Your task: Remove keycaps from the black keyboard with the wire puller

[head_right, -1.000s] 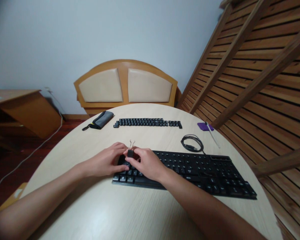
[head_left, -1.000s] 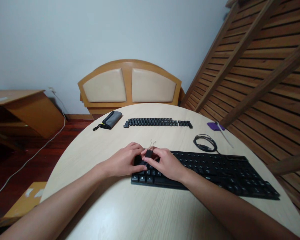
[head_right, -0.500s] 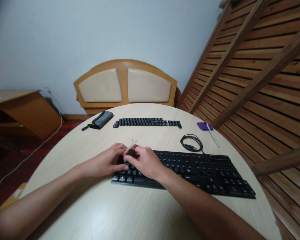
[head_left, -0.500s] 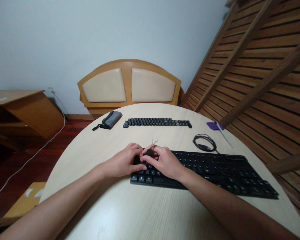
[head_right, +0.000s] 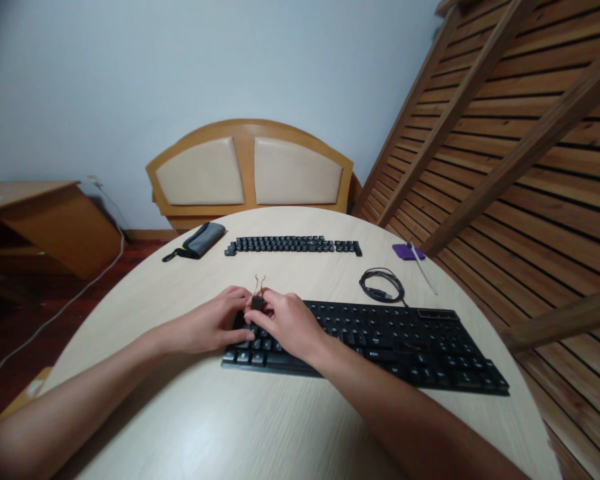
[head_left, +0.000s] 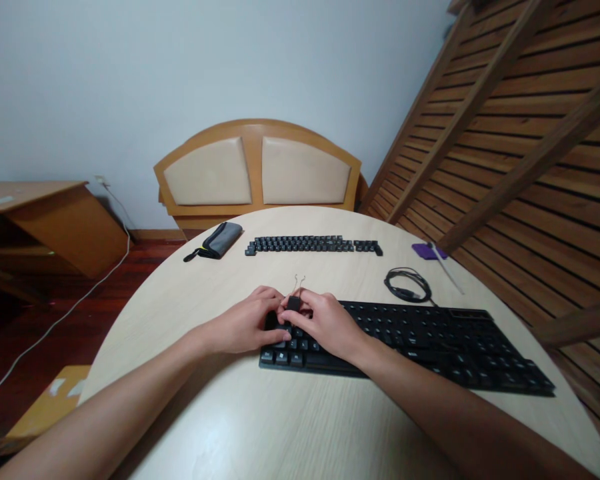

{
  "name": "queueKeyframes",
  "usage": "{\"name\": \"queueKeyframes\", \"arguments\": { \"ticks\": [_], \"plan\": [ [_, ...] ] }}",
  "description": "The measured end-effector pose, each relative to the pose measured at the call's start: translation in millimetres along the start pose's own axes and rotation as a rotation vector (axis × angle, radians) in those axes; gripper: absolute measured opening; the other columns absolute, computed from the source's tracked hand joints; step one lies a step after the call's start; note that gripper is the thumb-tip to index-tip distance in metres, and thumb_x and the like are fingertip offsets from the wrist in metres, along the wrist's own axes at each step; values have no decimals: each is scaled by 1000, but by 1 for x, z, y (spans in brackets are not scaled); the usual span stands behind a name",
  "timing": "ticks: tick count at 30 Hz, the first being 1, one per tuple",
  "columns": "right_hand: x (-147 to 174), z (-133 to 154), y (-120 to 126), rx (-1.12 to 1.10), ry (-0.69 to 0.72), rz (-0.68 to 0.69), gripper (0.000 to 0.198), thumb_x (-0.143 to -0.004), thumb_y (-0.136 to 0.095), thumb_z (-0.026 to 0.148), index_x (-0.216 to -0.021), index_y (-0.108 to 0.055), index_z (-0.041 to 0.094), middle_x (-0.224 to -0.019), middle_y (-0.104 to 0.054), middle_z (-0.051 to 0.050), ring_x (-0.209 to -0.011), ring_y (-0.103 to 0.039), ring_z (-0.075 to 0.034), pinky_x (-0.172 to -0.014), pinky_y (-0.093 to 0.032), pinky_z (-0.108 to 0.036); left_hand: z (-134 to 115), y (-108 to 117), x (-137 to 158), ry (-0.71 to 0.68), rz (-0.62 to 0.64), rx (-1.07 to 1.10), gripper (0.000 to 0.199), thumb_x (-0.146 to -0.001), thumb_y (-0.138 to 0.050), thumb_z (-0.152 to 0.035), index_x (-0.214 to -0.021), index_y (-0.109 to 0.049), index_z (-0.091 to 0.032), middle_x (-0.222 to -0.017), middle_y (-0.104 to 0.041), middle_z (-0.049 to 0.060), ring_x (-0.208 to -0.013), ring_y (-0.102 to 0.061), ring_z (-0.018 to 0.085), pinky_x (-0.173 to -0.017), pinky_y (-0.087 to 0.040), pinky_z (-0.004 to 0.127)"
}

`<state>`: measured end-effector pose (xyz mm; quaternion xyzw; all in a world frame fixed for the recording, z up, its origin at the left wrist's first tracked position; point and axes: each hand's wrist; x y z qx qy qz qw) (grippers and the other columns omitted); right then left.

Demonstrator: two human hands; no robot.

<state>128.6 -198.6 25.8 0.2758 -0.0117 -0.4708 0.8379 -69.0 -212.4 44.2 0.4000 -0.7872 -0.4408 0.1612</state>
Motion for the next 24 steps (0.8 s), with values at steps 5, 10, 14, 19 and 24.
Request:
{"name": "queueKeyframes", "arguments": {
  "ticks": [5, 10, 14, 19, 24],
  "plan": [
    [0, 3, 1, 63, 67, 13, 10, -87, -63, 26, -94, -69, 21, -89, -72, -1, -73, -66, -16, -70, -48, -26, 1, 2, 0, -4, 22, 15, 21, -82, -67, -34, -99, -60, -22, -106, -59, 6, -109, -50, 26, -96, -42, 41],
    [0, 1, 1, -9, 96, 38, 15, -87, -63, 23, -100, -71, 23, -99, -71, -2, -85, -66, -17, -79, -48, -28, 1, 2, 1, 0, 27, 30, 19, -82, -68, -32, -96, -59, -22, -107, -58, 6, -110, -48, 26, -98, -41, 42],
    [0, -1, 0, -141, 41, 40, 19, -88, -61, 22, -106, -68, 21, -89, -71, -2, -82, -67, -17, -78, -50, -28, 0, 2, 1, 5, 25, 32, 17, -83, -67, -34, -92, -59, -21, -104, -57, 5, -109, -48, 25, -96, -42, 41],
    [0, -3, 0, -168, 19, 33, 15, -87, -62, 24, -100, -68, 19, -89, -71, -3, -83, -67, -17, -78, -50, -29, 0, 2, 1, 2, 30, 20, 17, -83, -67, -33, -91, -58, -20, -101, -57, 5, -107, -48, 24, -95, -42, 39],
    [-1, -2, -1, -242, 5, 20, 18, -88, -60, 24, -104, -67, 19, -85, -70, -2, -82, -67, -17, -79, -51, -30, 0, 2, 2, -3, 26, 24, 18, -83, -67, -33, -92, -60, -20, -101, -57, 5, -107, -48, 25, -95, -41, 39]
  ]
}}
Point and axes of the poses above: each hand's wrist, its own x-axis away from the middle knuckle, its own y-axis out of the back of the hand, z = x × y
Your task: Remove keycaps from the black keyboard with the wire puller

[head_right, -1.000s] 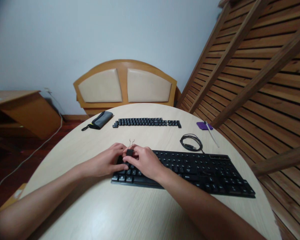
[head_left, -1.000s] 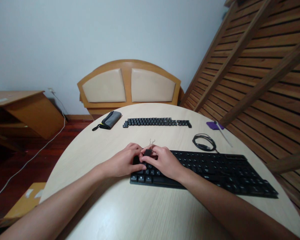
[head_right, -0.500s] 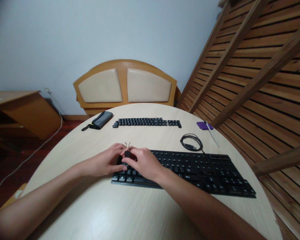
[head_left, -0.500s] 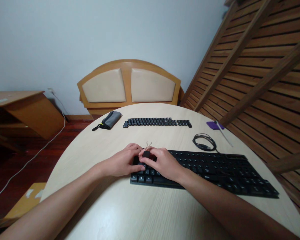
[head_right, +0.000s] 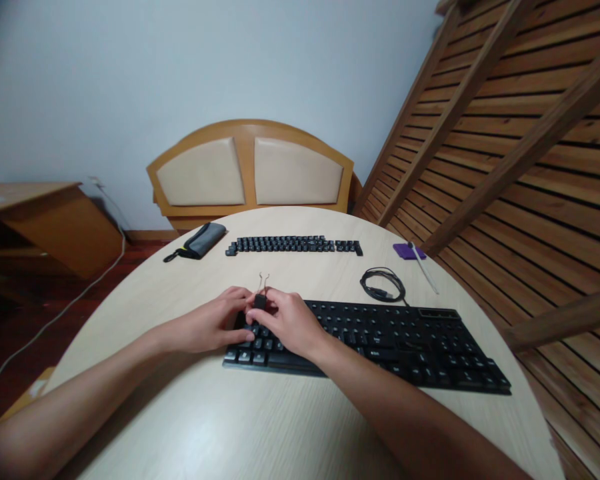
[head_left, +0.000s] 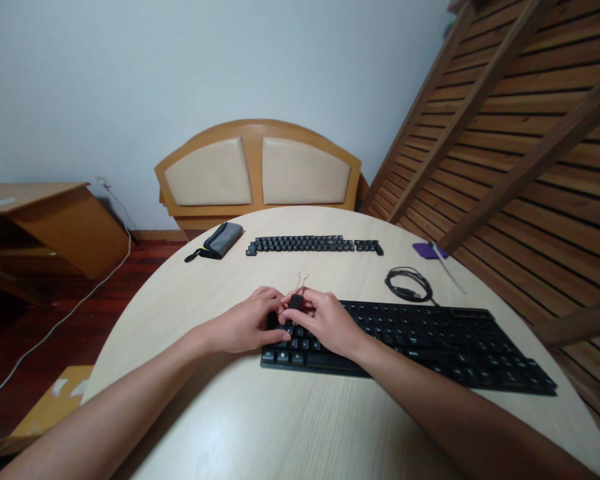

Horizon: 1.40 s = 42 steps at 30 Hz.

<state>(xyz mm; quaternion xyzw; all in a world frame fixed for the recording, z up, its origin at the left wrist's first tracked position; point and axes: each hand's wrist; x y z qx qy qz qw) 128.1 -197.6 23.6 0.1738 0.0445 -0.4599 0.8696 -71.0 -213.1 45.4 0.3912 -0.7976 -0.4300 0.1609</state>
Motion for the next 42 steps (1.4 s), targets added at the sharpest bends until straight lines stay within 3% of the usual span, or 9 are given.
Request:
{"name": "queueKeyframes", "arguments": {
  "ticks": [14, 42],
  "plan": [
    [-1, -4, -2, -160, -50, -15, 14, -86, -62, 31, -94, -63, 19, -84, -68, -2, -83, -66, -18, -77, -52, -30, 0, 0, 0, -1, 5, -17, 23, -83, -66, -34, -100, -60, -20, -104, -58, 6, -109, -48, 25, -97, -40, 40],
    [0, -2, -3, -179, -64, -48, 24, -85, -63, 42, -85, -64, 17, -78, -67, -2, -77, -67, -18, -76, -54, -32, 3, -9, -1, 48, -32, 65, 18, -84, -65, -32, -99, -65, -22, -107, -56, 6, -113, -46, 26, -102, -38, 42]
  ]
}}
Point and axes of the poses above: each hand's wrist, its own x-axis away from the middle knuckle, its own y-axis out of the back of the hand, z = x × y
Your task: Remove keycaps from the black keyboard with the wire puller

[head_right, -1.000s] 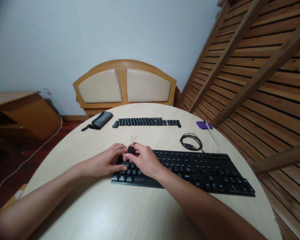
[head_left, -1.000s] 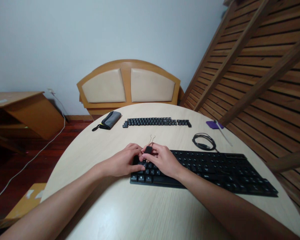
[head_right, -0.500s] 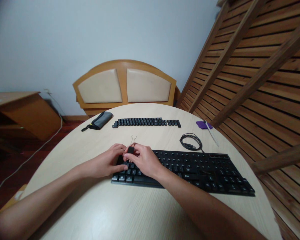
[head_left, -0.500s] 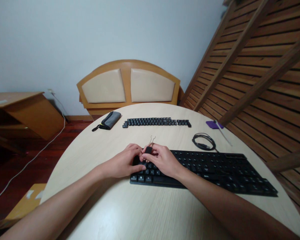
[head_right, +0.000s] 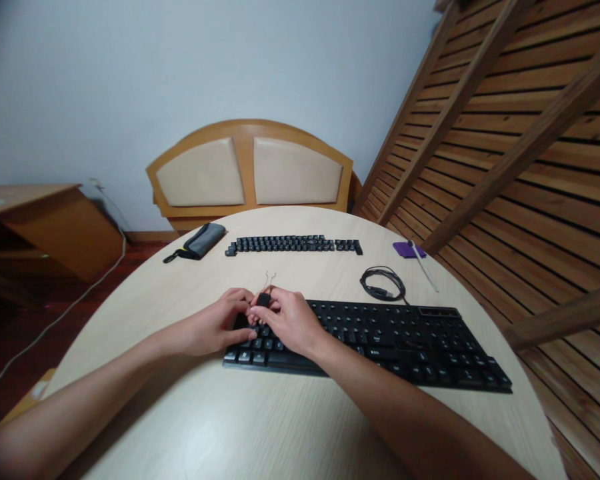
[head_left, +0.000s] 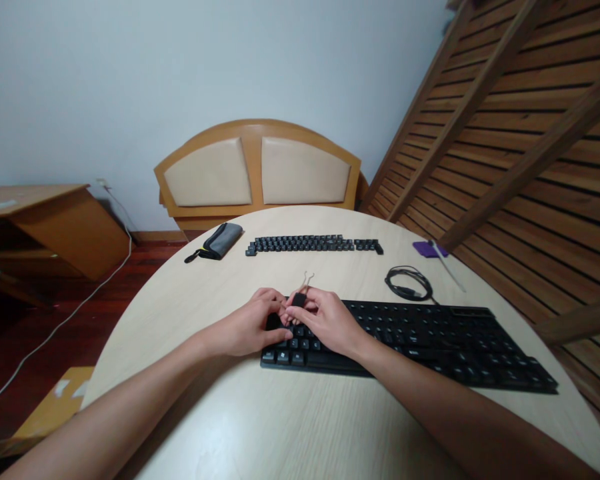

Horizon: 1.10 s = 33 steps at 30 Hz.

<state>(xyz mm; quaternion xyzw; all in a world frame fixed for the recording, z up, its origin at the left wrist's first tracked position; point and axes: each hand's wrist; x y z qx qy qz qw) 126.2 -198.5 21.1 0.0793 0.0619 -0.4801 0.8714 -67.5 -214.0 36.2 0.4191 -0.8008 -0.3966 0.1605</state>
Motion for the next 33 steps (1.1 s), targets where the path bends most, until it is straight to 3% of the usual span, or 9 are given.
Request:
{"name": "queueKeyframes", "arguments": {
  "ticks": [7, 12, 17, 23, 26, 30, 33],
  "plan": [
    [-1, 2, 0, 10, 15, 2, 25, -85, -63, 42, -84, -65, 17, -82, -69, -4, -76, -67, -17, -75, -54, -31, 1, -2, 1, 10, -24, 18, 16, -83, -67, -31, -97, -64, -21, -109, -55, 6, -113, -46, 25, -102, -38, 41],
    [-3, 0, 2, -8, -20, -110, 23, -83, -66, 40, -88, -61, 18, -76, -68, -1, -69, -67, -16, -67, -54, -28, -1, -1, 1, 14, -21, 26, 13, -82, -68, -31, -87, -63, -20, -110, -55, 6, -114, -46, 25, -102, -38, 40],
    [-3, -2, 2, 21, 11, -127, 26, -82, -67, 42, -87, -62, 18, -80, -68, -2, -75, -68, -17, -70, -54, -28, 0, -1, 0, 18, -36, 43, 12, -83, -67, -31, -85, -64, -21, -107, -59, 6, -113, -48, 24, -101, -39, 41],
    [-6, -5, 6, -40, -8, -261, 28, -80, -68, 43, -90, -58, 19, -76, -68, -2, -72, -68, -17, -67, -56, -28, 6, 6, -3, 22, -41, 156, 11, -82, -67, -32, -83, -65, -21, -105, -66, 5, -111, -55, 23, -103, -39, 41],
    [-7, -6, 7, -39, -22, -290, 30, -80, -68, 44, -91, -58, 18, -76, -69, -3, -69, -67, -16, -67, -56, -29, 13, 10, -6, 88, -39, 279, 12, -84, -64, -32, -84, -64, -20, -103, -69, 5, -103, -61, 21, -99, -43, 41],
    [-8, -7, 6, -31, -35, -246, 27, -80, -67, 41, -90, -58, 18, -79, -71, -5, -71, -68, -16, -69, -56, -30, 29, 13, -13, 217, -170, 326, 17, -83, -63, -34, -86, -62, -17, -91, -71, 5, -87, -66, 20, -87, -51, 41],
    [-8, -7, 5, -29, -34, -226, 25, -81, -67, 39, -90, -58, 18, -80, -71, -5, -72, -68, -16, -70, -56, -31, 44, 18, -20, 203, -324, 222, 23, -83, -63, -36, -95, -62, -16, -90, -70, 5, -86, -66, 20, -82, -53, 38]
  ]
}}
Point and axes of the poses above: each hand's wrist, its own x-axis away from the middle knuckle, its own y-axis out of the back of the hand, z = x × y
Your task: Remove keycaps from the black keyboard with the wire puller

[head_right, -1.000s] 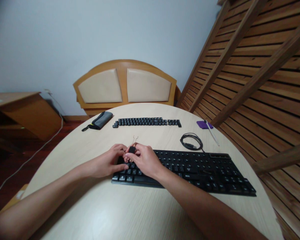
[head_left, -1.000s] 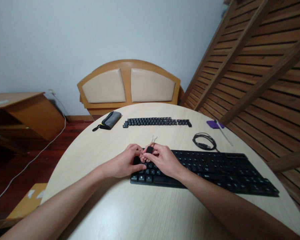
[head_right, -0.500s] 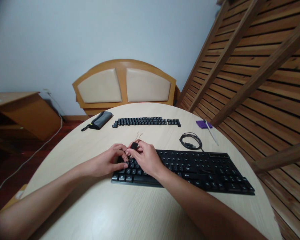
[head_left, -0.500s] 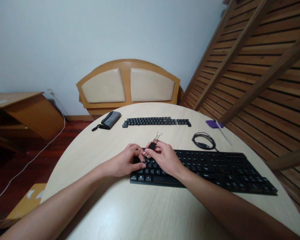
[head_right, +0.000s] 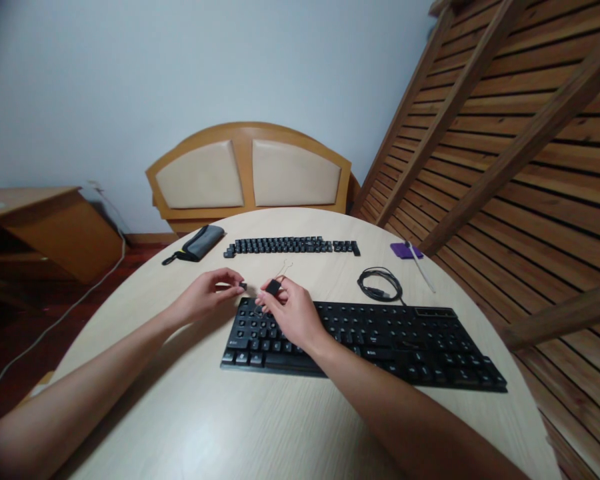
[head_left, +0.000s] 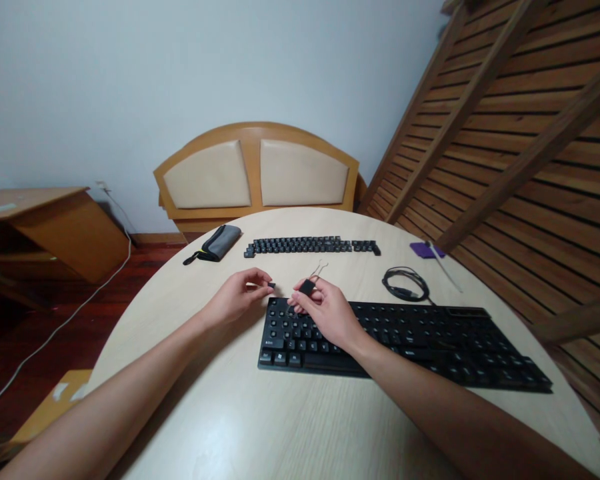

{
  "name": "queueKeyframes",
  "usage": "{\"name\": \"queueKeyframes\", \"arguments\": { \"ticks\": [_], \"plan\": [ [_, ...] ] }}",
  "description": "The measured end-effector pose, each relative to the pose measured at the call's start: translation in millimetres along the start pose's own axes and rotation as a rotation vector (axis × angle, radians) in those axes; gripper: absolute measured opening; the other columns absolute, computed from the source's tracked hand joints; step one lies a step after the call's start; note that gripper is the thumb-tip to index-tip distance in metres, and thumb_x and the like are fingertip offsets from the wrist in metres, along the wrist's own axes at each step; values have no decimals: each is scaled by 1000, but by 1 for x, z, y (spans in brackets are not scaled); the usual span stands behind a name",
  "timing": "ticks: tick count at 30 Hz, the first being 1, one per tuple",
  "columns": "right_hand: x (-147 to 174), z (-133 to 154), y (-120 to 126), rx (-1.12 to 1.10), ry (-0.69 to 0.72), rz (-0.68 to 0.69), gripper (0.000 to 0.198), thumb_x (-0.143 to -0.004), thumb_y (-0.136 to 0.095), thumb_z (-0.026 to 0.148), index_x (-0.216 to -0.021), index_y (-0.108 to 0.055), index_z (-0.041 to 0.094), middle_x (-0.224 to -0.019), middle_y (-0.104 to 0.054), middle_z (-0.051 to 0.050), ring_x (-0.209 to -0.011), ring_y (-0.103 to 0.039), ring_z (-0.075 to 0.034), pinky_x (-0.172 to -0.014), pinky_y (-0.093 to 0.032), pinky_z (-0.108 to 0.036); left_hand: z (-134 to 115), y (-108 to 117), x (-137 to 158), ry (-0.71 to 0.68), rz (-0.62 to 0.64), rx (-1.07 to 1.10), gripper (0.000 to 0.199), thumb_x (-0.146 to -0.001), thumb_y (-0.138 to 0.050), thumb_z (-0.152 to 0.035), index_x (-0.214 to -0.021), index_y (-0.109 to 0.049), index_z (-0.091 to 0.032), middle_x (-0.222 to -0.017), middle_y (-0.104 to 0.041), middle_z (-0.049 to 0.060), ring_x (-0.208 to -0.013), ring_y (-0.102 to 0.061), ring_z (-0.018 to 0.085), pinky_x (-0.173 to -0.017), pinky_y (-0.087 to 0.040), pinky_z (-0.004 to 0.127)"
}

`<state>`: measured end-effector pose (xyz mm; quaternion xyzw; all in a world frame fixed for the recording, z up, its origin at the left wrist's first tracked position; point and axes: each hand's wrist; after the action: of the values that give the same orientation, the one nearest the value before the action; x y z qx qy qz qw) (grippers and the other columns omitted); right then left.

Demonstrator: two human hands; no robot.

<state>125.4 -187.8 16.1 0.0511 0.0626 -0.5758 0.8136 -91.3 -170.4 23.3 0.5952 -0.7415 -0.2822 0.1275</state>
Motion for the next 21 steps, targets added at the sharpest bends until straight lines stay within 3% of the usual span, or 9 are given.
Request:
{"name": "queueKeyframes", "arguments": {
  "ticks": [2, 7, 11, 16, 21],
  "plan": [
    [0, 0, 0, 1, 1, 7, 24, -82, -66, 38, -90, -59, 17, -80, -71, -5, -72, -68, -16, -70, -56, -31, 7, 7, -11, -61, -60, -98, 29, -86, -60, -39, -106, -62, -18, -94, -71, 6, -88, -67, 21, -80, -53, 36],
    [-1, -2, 0, 6, 3, 12, 24, -82, -66, 38, -90, -58, 17, -80, -71, -5, -71, -68, -16, -69, -56, -31, 19, 28, -46, -139, -249, -532, 23, -89, -58, -39, -100, -68, -22, -96, -73, 6, -92, -65, 25, -83, -50, 38],
    [-1, -4, 0, -7, 5, 13, 26, -81, -67, 40, -90, -58, 17, -80, -71, -5, -72, -69, -16, -68, -57, -31, 32, 32, -64, -159, -313, -589, 23, -88, -60, -38, -101, -70, -22, -105, -69, 8, -108, -55, 30, -94, -44, 42],
    [-1, -4, 0, -10, -4, 13, 24, -81, -67, 38, -90, -59, 17, -80, -71, -5, -73, -69, -17, -69, -57, -31, 53, 24, -68, -205, -395, -669, 21, -87, -61, -38, -97, -73, -24, -114, -62, 8, -114, -46, 29, -97, -42, 42],
    [0, -3, -1, -11, -6, 12, 21, -82, -66, 35, -90, -58, 17, -80, -71, -5, -73, -69, -16, -69, -57, -30, 69, 25, -70, -199, -391, -699, 20, -86, -62, -36, -99, -73, -24, -118, -59, 8, -117, -43, 30, -101, -38, 44]
  ]
}}
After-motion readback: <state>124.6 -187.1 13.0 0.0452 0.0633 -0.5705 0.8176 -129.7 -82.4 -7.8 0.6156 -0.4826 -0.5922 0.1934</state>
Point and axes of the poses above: each hand's wrist, its own x-axis away from the middle knuckle, its own y-axis out of the back of the hand, z = x × y
